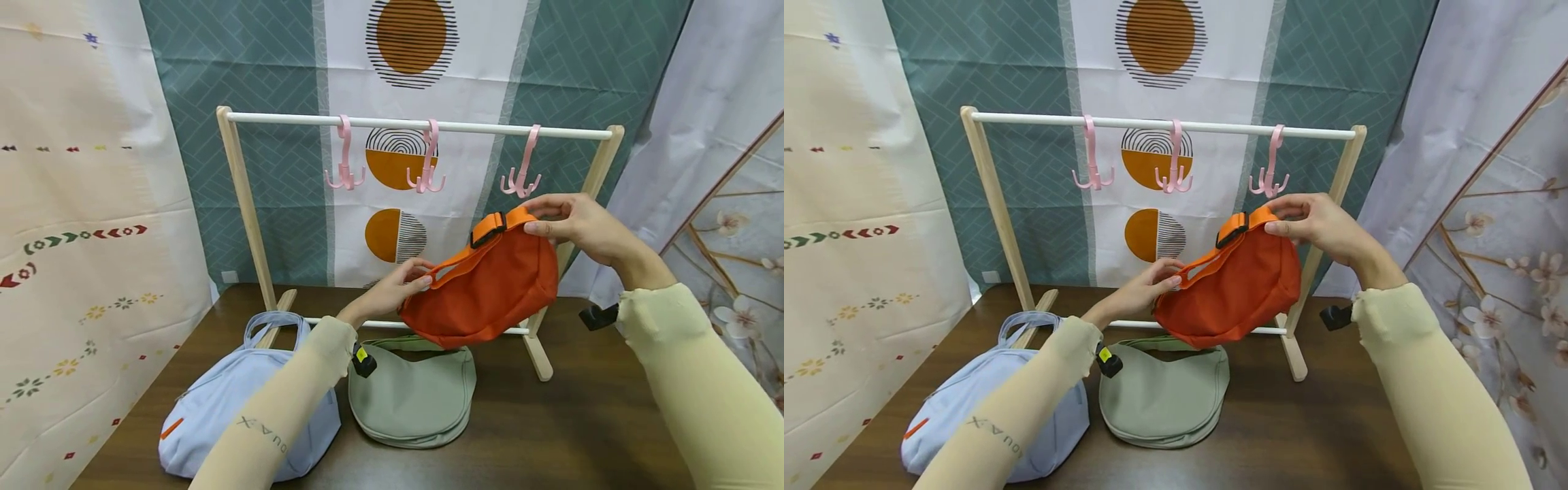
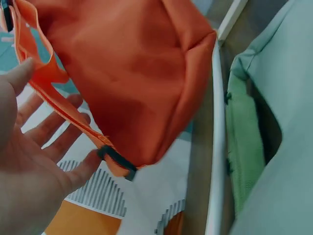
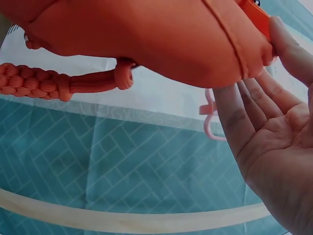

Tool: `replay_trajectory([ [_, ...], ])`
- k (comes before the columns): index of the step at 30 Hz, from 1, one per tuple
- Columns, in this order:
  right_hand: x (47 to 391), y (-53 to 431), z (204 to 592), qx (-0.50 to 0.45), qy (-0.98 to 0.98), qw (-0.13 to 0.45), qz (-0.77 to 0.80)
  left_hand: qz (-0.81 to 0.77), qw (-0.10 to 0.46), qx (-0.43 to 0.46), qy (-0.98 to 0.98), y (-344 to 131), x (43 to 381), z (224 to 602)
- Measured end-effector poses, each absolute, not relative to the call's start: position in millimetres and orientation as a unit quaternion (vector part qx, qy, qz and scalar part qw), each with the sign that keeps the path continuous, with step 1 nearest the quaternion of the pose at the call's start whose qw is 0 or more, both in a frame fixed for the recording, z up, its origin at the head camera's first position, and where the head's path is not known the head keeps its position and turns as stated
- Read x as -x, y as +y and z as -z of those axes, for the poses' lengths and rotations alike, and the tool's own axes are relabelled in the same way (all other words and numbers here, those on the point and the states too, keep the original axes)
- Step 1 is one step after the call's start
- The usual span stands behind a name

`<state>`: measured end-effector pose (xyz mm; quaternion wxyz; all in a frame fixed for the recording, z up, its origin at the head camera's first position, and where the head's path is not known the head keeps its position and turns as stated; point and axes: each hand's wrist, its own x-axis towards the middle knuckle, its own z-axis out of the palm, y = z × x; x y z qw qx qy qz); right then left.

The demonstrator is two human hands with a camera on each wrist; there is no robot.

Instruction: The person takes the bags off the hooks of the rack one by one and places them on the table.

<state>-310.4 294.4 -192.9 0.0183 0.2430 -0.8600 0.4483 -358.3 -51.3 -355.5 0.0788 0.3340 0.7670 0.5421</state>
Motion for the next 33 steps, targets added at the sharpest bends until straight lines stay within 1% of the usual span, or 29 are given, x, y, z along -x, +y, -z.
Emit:
replay_trajectory([
  [4, 308.6, 293.9, 187.2, -0.244, -0.853, 0.020, -0.462, -0.545, 0.091, -0.312, 0.773, -50.9, 355.9, 366.9],
  [11, 306.8, 300.6, 180.6, -0.240, -0.850, 0.031, -0.469, -0.554, 0.158, -0.283, 0.767, -53.4, 351.8, 390.9],
  [16, 305.4, 315.9, 183.4, -0.230, -0.849, 0.049, -0.473, -0.628, 0.182, -0.259, 0.711, -49.0, 349.2, 399.2],
  [19, 305.1, 329.9, 188.2, -0.217, -0.846, 0.051, -0.485, -0.675, 0.167, -0.242, 0.677, -45.9, 348.2, 398.8],
  [25, 301.9, 366.7, 203.2, -0.207, -0.835, 0.037, -0.508, -0.721, 0.111, -0.219, 0.649, -44.1, 343.3, 389.2],
  [33, 301.4, 414.0, 231.7, -0.190, -0.823, 0.014, -0.535, -0.746, 0.088, -0.225, 0.620, -34.6, 330.6, 373.3],
])
